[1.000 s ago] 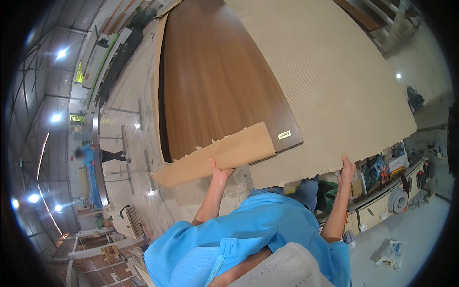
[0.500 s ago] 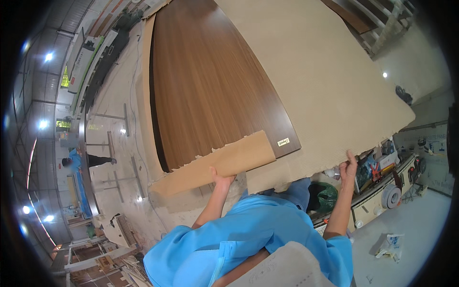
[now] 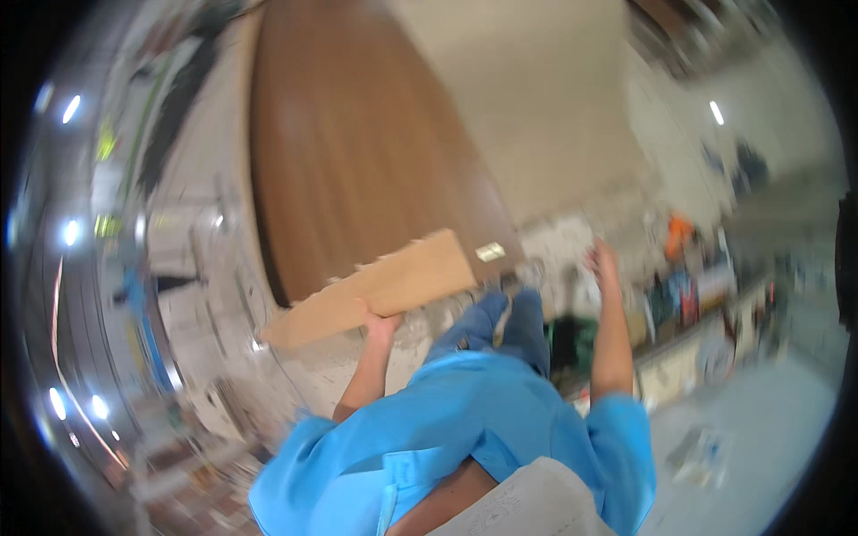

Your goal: The person aligns two large cardboard sheets on a workbench and secures them together using a handheld tape dispenser. The person smooths the tape and edges to ensure the sheets are joined.

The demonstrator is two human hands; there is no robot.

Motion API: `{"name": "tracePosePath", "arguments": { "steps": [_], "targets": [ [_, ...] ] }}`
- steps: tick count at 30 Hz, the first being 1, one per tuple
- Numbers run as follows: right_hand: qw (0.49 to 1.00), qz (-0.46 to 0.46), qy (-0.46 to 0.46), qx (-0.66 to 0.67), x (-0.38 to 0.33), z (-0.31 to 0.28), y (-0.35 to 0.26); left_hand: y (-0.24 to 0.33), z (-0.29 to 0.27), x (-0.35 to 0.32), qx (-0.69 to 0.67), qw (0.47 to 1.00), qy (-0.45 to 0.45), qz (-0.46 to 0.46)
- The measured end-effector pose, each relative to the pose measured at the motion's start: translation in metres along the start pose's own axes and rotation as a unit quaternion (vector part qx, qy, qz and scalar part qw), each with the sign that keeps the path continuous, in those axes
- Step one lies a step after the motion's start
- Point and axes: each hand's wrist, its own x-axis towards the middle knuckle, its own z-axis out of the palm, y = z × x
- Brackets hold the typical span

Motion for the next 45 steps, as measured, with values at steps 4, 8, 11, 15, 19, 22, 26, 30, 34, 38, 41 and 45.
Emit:
{"name": "tracePosePath", "arguments": {
  "steps": [4, 8, 11, 15, 19, 22, 26, 30, 34, 38, 41, 45],
  "targets": [
    [0.992, 0.109, -0.012, 0.062, 0.024, -0.002, 0.063, 0.0, 0.008, -0.016, 0.073, 0.995, 0.056, 0.026],
    [0.975, 0.197, 0.022, 0.098, 0.07, 0.011, 0.121, 0.003, 0.016, -0.024, 0.105, 0.981, 0.157, 0.042],
    [0.98, 0.183, -0.016, 0.073, 0.117, 0.031, 0.159, 0.002, 0.019, -0.019, 0.127, 0.964, 0.222, 0.07],
    [0.981, 0.182, -0.074, -0.012, 0.142, 0.054, 0.156, -0.001, 0.011, -0.013, 0.158, 0.949, 0.248, 0.113],
    [0.98, 0.162, -0.103, 0.048, 0.149, 0.064, 0.072, -0.002, -0.001, -0.012, 0.144, 0.953, 0.241, 0.118],
    [0.985, 0.142, -0.096, -0.014, 0.179, 0.071, -0.016, -0.004, -0.004, -0.013, 0.122, 0.961, 0.216, 0.123],
    [0.989, -0.027, -0.129, -0.059, 0.266, 0.096, -0.147, -0.008, -0.007, -0.014, 0.107, 0.962, 0.196, 0.158],
    [0.94, -0.301, -0.141, -0.077, 0.366, 0.138, -0.328, -0.01, -0.02, -0.016, 0.104, 0.962, 0.196, 0.162],
    [0.918, -0.391, -0.034, -0.06, 0.452, 0.172, -0.536, -0.012, -0.038, -0.029, 0.106, 0.874, 0.409, 0.241],
    [0.888, -0.436, -0.137, -0.046, 0.512, 0.17, -0.563, -0.015, -0.035, -0.028, 0.157, 0.863, 0.403, 0.26],
    [0.94, -0.259, -0.22, -0.029, 0.524, 0.113, -0.512, -0.018, -0.024, -0.026, 0.152, 0.816, 0.498, 0.253],
    [0.933, -0.173, -0.211, -0.235, 0.506, 0.027, -0.448, -0.024, -0.011, -0.025, 0.154, 0.836, 0.466, 0.244]
  ]
}}
